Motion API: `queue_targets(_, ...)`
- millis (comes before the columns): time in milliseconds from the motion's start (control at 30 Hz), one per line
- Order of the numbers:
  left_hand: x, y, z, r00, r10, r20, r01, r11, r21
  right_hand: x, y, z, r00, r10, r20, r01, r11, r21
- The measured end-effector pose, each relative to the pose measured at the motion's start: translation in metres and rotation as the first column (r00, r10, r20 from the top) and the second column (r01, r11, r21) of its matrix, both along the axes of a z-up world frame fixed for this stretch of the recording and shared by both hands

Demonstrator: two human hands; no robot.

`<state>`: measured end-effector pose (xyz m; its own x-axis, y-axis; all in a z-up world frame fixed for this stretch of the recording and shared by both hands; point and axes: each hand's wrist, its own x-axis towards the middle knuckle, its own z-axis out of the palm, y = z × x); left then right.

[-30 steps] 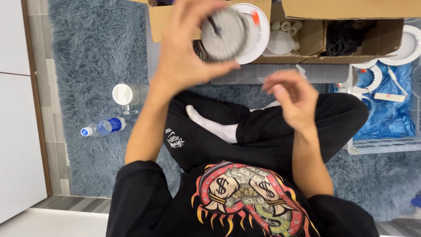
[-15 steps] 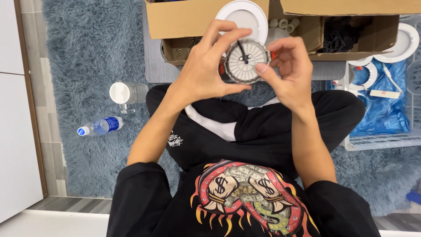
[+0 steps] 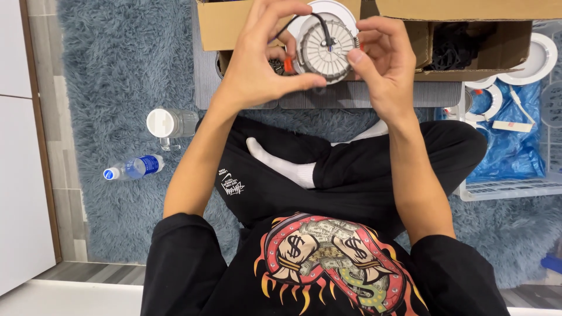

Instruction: The person sits on a rug and repeatedly assembles round LED light fixtures by hand. They pick a white ring, place a diffuser, add the LED module, and secure the back cover, then place the finished unit aside and repeat the process with new parts from nearby boxes.

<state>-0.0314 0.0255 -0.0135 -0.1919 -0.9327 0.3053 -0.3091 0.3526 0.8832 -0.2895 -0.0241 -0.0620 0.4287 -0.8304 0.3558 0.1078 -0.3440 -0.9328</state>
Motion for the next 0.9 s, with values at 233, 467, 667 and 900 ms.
queue_targets(233,0.005,-0.013,-0.006,0.996,0.049,0.068,-0.046,0.998,-0.039,0.003,-0.009,0.0,0.993,-0.048,-0.11,0.042,0.997,-0.06)
queue_targets(467,0.007,-0.016,-0.019,0.982,0.1,0.158,-0.107,0.994,0.035,0.003,-0.009,0.004,0.938,-0.197,-0.284,0.121,0.957,-0.265)
queue_targets(667,0.004,-0.019,-0.027,0.956,0.165,0.243,-0.176,0.984,0.026,0.002,-0.012,-0.007,0.907,-0.268,-0.324,0.138,0.918,-0.372)
queue_targets(900,0.008,-0.026,-0.042,0.962,0.127,0.243,-0.106,0.99,-0.094,0.002,-0.015,-0.014,0.874,-0.307,-0.377,0.163,0.916,-0.368)
